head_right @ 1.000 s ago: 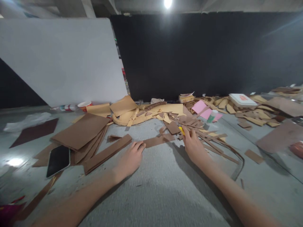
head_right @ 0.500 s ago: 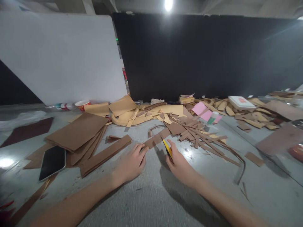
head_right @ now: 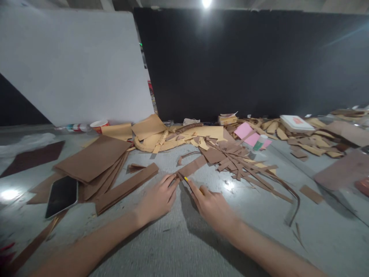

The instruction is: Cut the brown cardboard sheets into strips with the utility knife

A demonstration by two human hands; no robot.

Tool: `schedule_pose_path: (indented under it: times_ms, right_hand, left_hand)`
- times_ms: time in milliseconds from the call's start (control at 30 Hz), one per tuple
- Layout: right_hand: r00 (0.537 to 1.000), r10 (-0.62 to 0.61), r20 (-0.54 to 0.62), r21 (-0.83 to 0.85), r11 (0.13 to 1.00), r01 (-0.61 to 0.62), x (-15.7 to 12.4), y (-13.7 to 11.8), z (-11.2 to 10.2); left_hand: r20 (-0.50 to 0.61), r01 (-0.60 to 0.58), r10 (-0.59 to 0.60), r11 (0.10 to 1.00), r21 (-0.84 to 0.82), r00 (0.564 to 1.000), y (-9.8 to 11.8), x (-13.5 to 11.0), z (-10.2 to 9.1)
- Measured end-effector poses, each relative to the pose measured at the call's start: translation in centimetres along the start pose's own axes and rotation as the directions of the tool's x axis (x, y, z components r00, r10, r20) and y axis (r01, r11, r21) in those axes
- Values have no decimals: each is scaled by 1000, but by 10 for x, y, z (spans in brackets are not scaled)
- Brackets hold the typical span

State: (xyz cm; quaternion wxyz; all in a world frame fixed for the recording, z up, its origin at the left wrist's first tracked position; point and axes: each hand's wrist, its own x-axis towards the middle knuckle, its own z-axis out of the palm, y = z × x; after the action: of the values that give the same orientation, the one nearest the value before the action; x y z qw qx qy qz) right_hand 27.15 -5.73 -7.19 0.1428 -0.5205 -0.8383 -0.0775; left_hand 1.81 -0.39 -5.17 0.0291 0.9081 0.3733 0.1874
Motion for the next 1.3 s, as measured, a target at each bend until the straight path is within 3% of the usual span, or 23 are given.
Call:
schedule_pose_path:
  times_ms: [333,667,1000,1300]
  right_hand:
    - [997,-78,-11,21,997,79,1,-12,-2]
    - [998,-63,-10,-18,998,63,2,-13,2]
    - [999,-44,-1,98,994,44,7,-7,5]
    - [995,-43,85,54,998,38,13,-11,-4]
  left_hand:
    - [20,-6,7,999,-33,1000,-1,0,-4]
    - [49,6,-2,996,-95,999,-7,4,-9]
    - [69,-9,7,1000,26,998,-9,5,-4]
    - [80,-100,87,979,176,993,-5,9,-8]
